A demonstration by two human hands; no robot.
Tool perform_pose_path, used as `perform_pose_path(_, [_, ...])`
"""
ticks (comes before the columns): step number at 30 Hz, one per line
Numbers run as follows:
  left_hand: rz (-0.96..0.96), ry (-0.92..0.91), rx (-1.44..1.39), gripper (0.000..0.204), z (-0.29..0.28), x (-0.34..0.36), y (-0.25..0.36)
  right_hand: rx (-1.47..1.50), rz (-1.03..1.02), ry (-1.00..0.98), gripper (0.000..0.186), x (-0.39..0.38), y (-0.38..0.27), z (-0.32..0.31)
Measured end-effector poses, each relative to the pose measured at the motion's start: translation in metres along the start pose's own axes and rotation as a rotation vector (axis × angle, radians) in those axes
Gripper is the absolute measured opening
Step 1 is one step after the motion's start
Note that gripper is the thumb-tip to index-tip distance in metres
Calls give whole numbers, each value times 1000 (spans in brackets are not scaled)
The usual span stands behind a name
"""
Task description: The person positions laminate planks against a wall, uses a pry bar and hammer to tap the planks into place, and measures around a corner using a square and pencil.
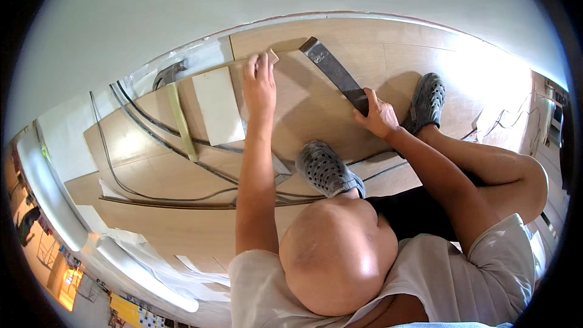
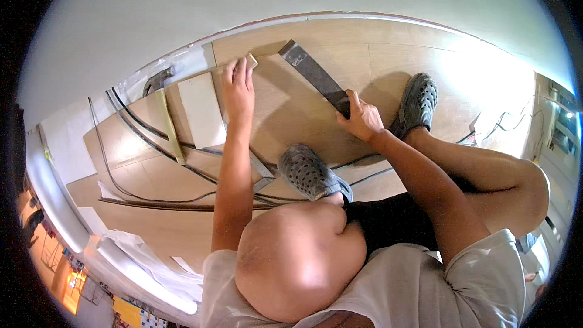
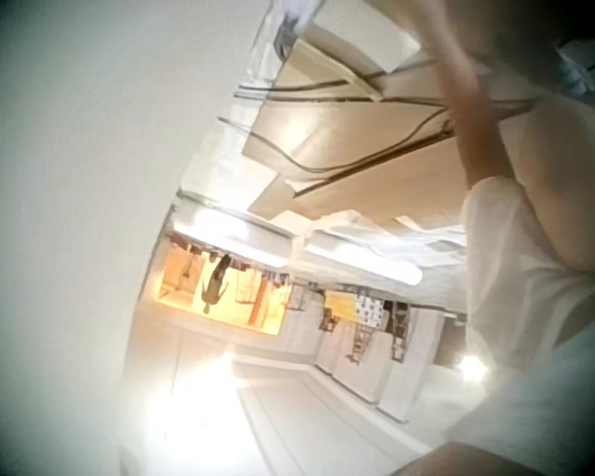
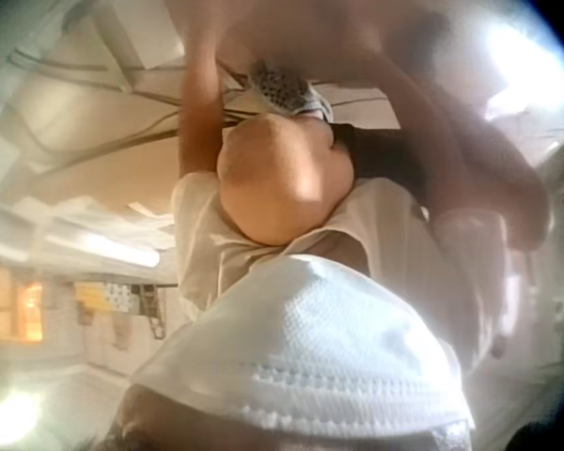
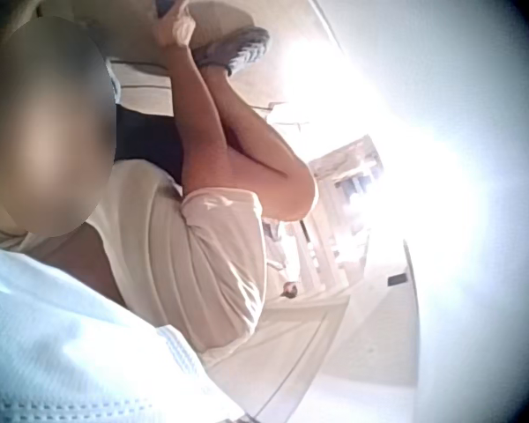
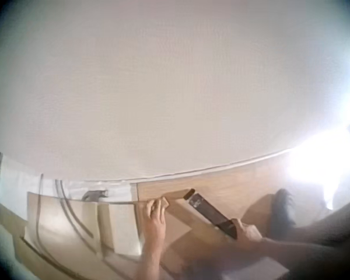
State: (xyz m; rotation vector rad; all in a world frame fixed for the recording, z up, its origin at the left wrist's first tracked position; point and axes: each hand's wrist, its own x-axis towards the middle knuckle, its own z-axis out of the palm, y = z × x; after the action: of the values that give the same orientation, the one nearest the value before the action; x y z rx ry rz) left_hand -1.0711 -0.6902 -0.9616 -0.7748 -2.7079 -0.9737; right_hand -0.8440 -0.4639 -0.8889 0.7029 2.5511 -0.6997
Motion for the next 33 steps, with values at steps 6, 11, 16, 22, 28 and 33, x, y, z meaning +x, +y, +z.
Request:
perform_pose_path(6, [50,63,-174,19,16,76,-22,26,30,11,62,0,-2,1])
perform_pose_path(11, [-328,279,-380,15,26,75,-7,92,128,-39,62,-4,-8,-1])
perform_pose_path(16, [-396,257,-146,16,35,86,-3,316,140,1,63,-12,-38,-3])
perform_pose_path(22, [-322,266,-119,15,38,88,-11,452,225,158,63,8,-87,16])
perform_pose_path(28, [-193,335,-43,26,38,87,-9,438,223,231,59,15,-106,29])
perform_pose_path(33, [-175,303,-11,32,40,88,-8,412,256,206,58,18,-110,26])
